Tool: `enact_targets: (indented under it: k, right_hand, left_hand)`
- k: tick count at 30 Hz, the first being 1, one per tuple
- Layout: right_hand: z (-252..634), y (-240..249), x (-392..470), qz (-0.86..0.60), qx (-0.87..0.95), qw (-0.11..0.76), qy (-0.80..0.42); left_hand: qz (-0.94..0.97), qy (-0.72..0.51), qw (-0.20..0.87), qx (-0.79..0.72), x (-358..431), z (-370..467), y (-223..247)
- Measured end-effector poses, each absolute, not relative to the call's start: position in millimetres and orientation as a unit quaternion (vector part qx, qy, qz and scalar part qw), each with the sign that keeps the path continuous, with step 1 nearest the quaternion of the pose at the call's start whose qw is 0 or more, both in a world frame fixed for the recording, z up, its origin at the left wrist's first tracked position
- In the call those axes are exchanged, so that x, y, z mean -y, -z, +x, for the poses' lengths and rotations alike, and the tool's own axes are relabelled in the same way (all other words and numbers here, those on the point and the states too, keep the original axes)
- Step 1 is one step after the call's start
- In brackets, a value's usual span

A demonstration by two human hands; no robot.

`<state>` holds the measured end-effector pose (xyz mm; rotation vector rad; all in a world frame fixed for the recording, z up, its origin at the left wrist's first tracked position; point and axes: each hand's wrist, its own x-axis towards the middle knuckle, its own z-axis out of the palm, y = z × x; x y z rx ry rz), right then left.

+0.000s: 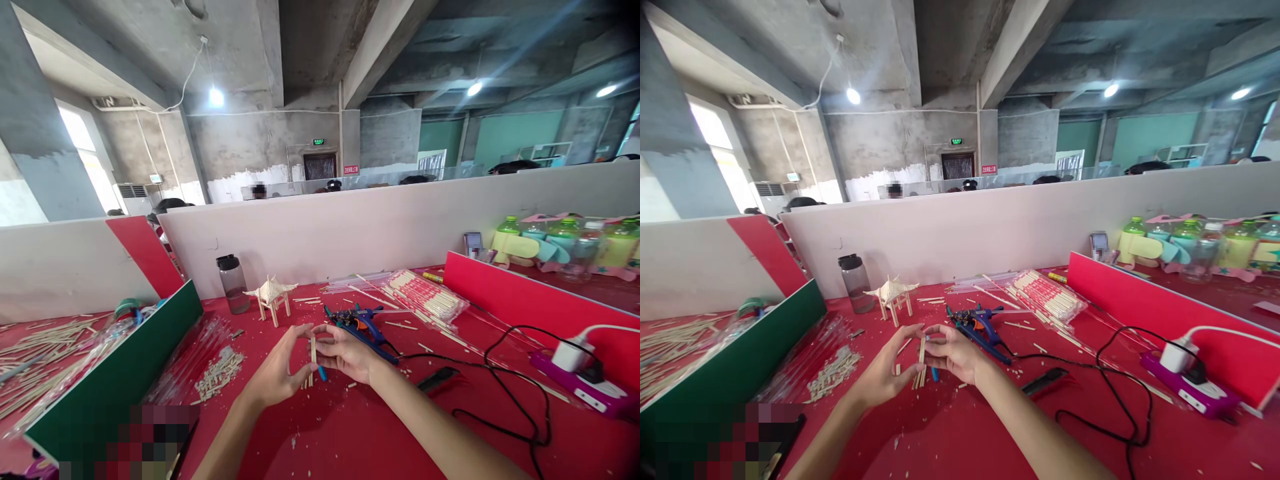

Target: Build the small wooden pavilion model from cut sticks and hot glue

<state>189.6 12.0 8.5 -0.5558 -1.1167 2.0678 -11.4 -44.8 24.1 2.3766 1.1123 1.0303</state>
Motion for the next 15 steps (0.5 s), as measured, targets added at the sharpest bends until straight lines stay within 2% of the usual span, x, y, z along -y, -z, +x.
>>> enact_targets:
  k: [6,11,15]
  right_hand:
    - [189.0,-12.1,-11.0,-0.219,0.442,0.359,-0.792]
    - [190.9,-17.2,-13.4,-0.254,0.438,0.411,-0.758]
    - [195.8,-21.2,-15.9,-0.274,0.442,0.432,-0.737]
  left_hand:
    - [0.828,-0.365,0.16,-0.394,43.7,-12.1,-25.9]
    - [0.784,-0.397,0.143,-0.455,34.5,-30.0,-30.9]
    - [0.771,-0.357,0.153,-0.504,21.5,-44.7,-17.4]
